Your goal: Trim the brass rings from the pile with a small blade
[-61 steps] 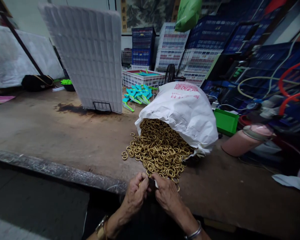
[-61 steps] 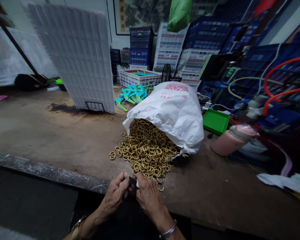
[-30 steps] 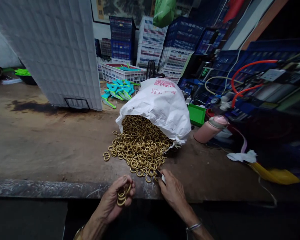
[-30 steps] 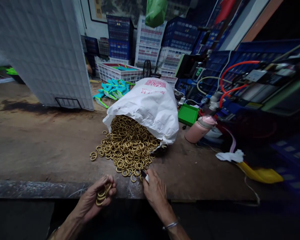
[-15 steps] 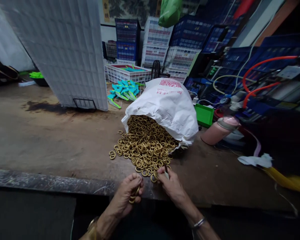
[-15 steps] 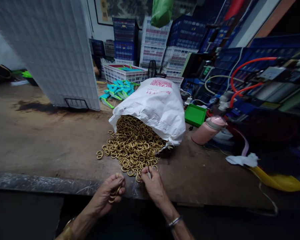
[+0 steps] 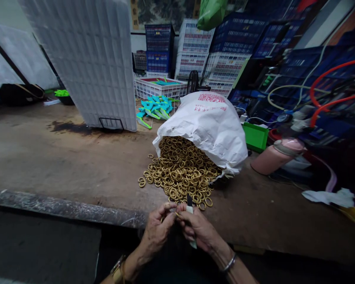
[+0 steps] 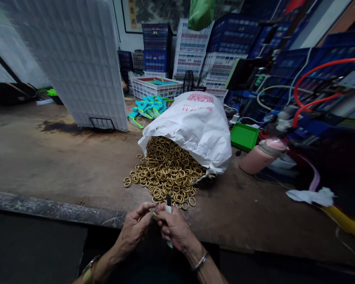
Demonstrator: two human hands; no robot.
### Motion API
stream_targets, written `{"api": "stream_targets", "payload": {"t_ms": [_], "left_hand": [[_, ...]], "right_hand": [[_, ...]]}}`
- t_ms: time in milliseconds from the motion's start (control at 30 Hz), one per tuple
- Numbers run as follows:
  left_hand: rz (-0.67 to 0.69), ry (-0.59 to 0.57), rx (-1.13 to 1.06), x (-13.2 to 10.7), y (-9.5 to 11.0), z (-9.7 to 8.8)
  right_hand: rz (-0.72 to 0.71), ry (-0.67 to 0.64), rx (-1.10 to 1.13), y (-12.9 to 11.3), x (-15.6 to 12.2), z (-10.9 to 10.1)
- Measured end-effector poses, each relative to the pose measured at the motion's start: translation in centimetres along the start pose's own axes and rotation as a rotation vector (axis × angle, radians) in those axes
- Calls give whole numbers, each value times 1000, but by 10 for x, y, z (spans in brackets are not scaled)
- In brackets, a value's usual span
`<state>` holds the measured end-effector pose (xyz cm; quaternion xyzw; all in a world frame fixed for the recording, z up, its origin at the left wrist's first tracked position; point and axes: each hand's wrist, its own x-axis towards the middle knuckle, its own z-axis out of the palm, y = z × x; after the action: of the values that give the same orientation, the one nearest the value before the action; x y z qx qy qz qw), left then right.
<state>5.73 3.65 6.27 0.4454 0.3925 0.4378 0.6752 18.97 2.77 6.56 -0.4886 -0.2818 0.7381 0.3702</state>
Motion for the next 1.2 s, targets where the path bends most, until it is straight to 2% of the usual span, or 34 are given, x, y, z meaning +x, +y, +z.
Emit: {"api": "stream_targets", "payload": {"t_ms": [100,167,233,367,433,533,600,800,1000,1133,1200], "left_hand": [[-26,-59,-22,-1,-2,-1],[-48,-78,-57,-1,-3,-2],[-46,-71,-54,-1,-5,-4],[-21,-6,36,-1,-7,-4],[-86,3,25,-1,-8,-5],[-253,-65,-38,-2,-11,-6],[-306,-101,-80,-3,-12,-7],[-296,-103,-236,-7,-11,-8],[-314,-85,-308,-8,-7,-9],[-301,-59,-322,-8,-4,-11],[-280,-47,-316,-7,-3,-11]], "right_hand": [[23,2,-26,1,0,3],[-6,56,-86,3,1,3],[-73,128,-203,6,3,2],[-298,218,-486,9,8,-3],[-360,244,-569,8,9,-3],[-376,272,-638,3,8,0],[-392,270,-660,1,7,3],[-334,193,-515,5,7,3],[-332,137,-477,5,8,3],[-407,251,-698,6,5,4],[-458,260,-870,8,2,5]]}}
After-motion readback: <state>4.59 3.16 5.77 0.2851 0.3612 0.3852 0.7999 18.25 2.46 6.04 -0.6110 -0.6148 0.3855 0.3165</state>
